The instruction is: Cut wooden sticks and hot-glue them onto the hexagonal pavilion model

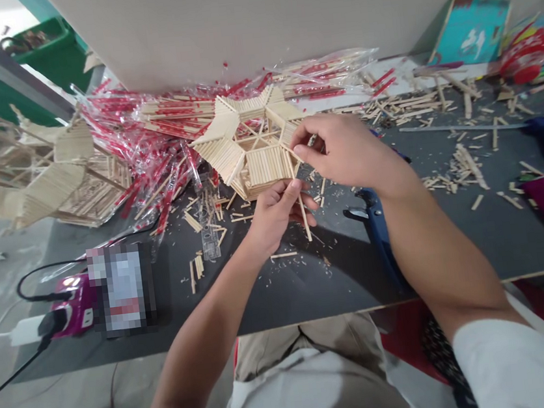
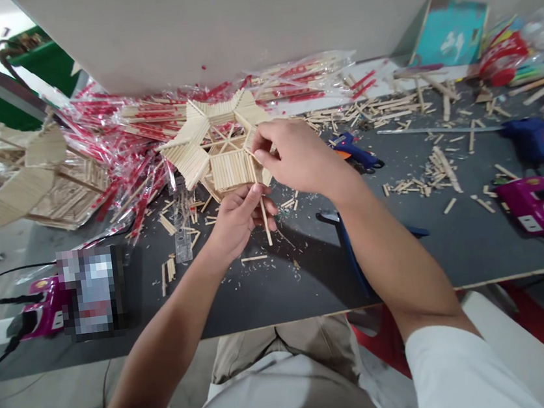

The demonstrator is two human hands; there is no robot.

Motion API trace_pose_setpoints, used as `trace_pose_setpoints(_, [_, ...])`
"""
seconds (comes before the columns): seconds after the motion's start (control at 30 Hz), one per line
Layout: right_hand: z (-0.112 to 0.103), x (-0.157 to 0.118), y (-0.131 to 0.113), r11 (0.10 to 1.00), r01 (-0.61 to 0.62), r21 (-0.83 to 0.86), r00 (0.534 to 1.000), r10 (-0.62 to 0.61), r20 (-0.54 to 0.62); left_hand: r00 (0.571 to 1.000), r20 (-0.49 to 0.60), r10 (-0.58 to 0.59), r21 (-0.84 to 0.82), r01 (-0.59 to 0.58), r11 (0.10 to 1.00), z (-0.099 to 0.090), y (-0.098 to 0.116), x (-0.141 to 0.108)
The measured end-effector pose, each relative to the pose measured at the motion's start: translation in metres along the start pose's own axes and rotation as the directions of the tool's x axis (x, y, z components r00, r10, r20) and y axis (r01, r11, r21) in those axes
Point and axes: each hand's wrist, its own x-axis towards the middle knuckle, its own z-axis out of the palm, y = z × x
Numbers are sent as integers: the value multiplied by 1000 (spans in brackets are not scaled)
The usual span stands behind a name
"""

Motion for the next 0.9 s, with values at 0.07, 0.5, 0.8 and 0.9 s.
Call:
trace_pose_setpoints(0.07, [1, 0, 0, 1000, -13, -9, 1000, 13, 6, 1000, -5, -3, 7, 3, 1000, 0, 1, -1])
trace_pose_setpoints(0.5, [1, 0, -1, 1000, -10, -18, 1000, 10, -10, 1000, -30, -5, 32, 6, 999, 0, -3, -1])
trace_pose_setpoints(0.8, [-1, 0, -4, 999, -29, -29, 999, 30, 13, 999, -33, -22, 40, 23, 999, 0, -1, -1])
trace_pose_setpoints(0.9, [0, 0, -3, 1000, -21, -19, 1000, 21, 2, 1000, -19, -16, 15, 17, 1000, 0, -1, -2])
